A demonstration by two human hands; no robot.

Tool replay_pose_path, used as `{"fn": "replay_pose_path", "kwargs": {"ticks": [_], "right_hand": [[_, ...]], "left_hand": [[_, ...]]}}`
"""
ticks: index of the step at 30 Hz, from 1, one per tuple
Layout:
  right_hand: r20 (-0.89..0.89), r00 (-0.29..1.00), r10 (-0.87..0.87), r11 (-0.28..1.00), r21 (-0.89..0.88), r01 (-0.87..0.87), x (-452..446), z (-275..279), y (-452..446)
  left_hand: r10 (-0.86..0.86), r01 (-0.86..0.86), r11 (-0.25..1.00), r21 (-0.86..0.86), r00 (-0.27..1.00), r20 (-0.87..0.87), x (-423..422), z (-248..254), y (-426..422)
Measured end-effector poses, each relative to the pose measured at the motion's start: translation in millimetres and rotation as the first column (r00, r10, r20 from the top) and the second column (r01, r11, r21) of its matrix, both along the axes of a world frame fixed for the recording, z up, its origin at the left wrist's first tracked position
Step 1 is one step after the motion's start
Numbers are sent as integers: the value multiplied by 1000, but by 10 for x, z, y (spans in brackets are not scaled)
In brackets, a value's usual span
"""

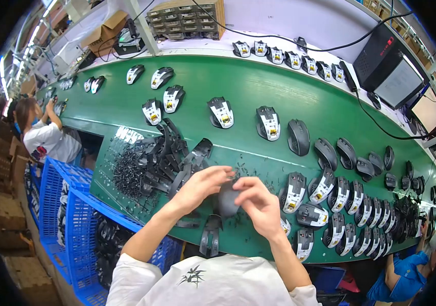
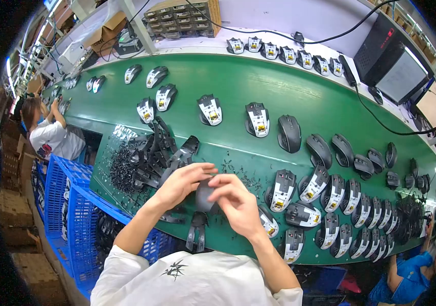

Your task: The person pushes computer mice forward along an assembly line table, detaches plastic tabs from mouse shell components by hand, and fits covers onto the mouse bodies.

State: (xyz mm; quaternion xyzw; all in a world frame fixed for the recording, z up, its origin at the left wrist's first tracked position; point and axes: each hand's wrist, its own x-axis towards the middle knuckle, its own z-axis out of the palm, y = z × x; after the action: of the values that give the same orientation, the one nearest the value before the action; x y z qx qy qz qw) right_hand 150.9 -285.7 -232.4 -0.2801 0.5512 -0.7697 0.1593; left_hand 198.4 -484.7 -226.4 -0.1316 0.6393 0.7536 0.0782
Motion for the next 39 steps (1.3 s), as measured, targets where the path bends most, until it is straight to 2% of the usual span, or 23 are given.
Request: {"fn": "replay_pose_path", "kwargs": {"ticks": [1, 2, 6, 7, 9, 11, 12, 14, 16, 22, 26, 27, 31, 32, 37, 39], "right_hand": [[49, 994, 94, 995, -37, -92, 23, -6, 61], [54, 994, 93, 995, -38, -91, 35, -36, 126], [145, 936, 320, 947, -38, -318, 42, -148, 315], [152, 935, 322, 947, -43, -319, 69, -143, 305], [52, 996, 67, 979, 189, -76, 133, 65, 222], [-108, 980, -168, 902, 384, 197, 158, 197, 125], [-99, 979, -176, 901, 384, 200, 162, 170, 74], [-391, 900, -194, 798, 470, 376, 172, 55, -19], [-655, 741, -147, 674, 482, 560, 169, -18, -101], [-647, 747, -152, 611, 533, 585, 205, 14, -186], [-526, 825, -206, 652, 555, 517, 97, -62, -85], [-525, 826, -208, 650, 556, 517, 69, -69, -59], [-451, 883, -130, 697, 591, 405, 33, -57, 18], [-445, 886, -127, 699, 594, 399, 54, -72, 13], [-587, 804, -97, 700, 534, 474, 102, -130, -5], [-622, 782, -48, 697, 540, 472, 67, -122, 6]], "left_hand": [[-52, 50, 998, 39, 997, 55, 6, 3, -9], [-53, 50, 998, 39, 997, 60, 12, -13, -11], [-155, 85, 883, 461, 981, 116, 39, -115, 2], [-153, 80, 885, 460, 980, 125, 46, -117, 2], [-35, -7, 912, 409, 995, 95, 45, -116, 5], [73, -87, 929, 359, 996, 53, 27, -123, 34], [66, -84, 930, 357, 996, 61, 30, -126, 71], [143, -145, 932, 333, 989, 31, 65, -132, 191], [217, -202, 929, 309, 976, -14, 79, -134, 249], [230, -228, 940, 255, 973, 22, 120, -205, 229], [240, -289, 834, 470, 957, 163, 22, -147, 114], [238, -289, 834, 470, 957, 165, 3, -139, 110], [37, -136, 866, 482, 977, 208, -1, -103, 101], [40, -141, 865, 481, 976, 214, 8, -110, 94], [-39, -104, 867, 488, 961, 274, 14, -141, 79], [-56, -40, 913, 407, 974, 221, 33, -149, 58]]}}
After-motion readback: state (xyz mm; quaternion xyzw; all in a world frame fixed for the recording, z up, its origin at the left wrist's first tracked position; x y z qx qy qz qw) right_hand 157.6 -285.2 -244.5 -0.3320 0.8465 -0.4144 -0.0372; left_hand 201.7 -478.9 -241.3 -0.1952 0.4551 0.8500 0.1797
